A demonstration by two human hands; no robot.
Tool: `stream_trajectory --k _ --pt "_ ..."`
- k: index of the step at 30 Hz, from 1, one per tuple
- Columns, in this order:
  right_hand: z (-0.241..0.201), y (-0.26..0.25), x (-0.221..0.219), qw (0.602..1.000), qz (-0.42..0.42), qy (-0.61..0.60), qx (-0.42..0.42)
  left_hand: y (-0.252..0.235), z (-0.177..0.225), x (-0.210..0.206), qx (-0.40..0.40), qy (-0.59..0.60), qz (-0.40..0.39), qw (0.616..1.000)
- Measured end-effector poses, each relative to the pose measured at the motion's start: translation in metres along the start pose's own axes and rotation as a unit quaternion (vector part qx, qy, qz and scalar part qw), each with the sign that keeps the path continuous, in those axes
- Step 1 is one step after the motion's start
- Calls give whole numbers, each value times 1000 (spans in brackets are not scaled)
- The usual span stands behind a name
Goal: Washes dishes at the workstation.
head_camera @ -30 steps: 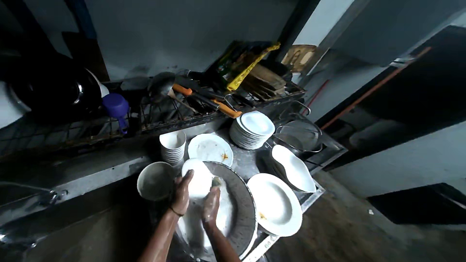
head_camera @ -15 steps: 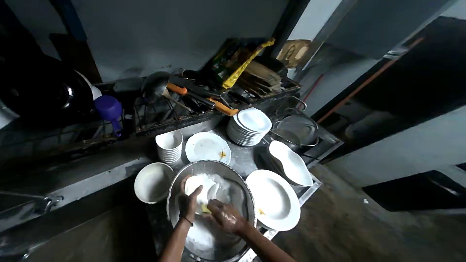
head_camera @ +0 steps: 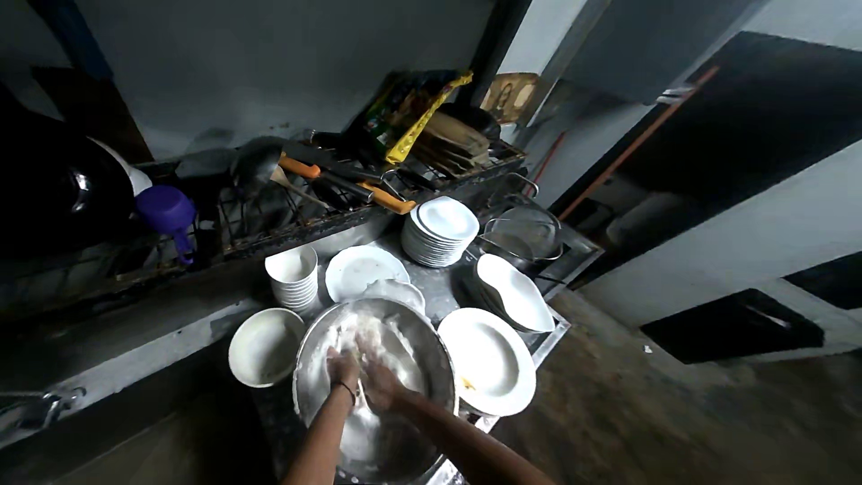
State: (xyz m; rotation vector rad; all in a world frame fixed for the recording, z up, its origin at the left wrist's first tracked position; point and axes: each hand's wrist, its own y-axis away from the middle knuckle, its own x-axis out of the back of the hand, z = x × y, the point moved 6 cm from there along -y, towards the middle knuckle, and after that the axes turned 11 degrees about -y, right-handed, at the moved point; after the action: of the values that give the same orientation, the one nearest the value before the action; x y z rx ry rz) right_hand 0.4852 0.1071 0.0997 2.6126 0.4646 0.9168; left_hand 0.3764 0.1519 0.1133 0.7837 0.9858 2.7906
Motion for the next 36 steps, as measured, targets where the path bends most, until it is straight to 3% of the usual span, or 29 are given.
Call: stream_trajectory --k 1,3,5,9,11,16,20,23,26,28,30,33,35,36 --pt "-3 16 -4 999 -45 -27 3 -3 2 2 2 -7 1 1000" --pt "2 46 1 979 -172 94 60 -14 9 4 -21 -22 -2 1000" --pt "9 74 16 951 -228 195 68 -18 18 -1 -73 -36 -41 996" --pt "4 97 40 936 -238 256 -39 -18 14 -21 -80 -18 -160 984" --pt "-4 104 47 938 -245 241 -47 -5 13 -26 -56 -33 -206 976" --pt "-2 105 36 942 -248 209 90 15 -4 -30 13 -72 -273 959" --pt "-8 110 40 933 -261 177 171 27 -13 -34 -15 -84 -297 951" --pt "-12 110 40 926 -289 166 179 30 -10 -37 -34 -17 -250 967" --pt "-12 111 39 921 -301 153 195 33 5 -38 -83 -23 -165 983" --pt "-4 109 40 913 -300 190 200 41 28 -32 -187 -91 -112 972" --pt "3 107 42 908 -278 229 214 57 54 -17 -315 -168 -37 933" --pt "4 105 65 954 -143 202 172 83 78 13 -423 -199 99 878" --pt "4 103 90 988 40 76 130 98 84 34 -466 -145 160 858" --pt "5 100 103 983 133 -11 128 104 87 43 -478 -88 186 854"
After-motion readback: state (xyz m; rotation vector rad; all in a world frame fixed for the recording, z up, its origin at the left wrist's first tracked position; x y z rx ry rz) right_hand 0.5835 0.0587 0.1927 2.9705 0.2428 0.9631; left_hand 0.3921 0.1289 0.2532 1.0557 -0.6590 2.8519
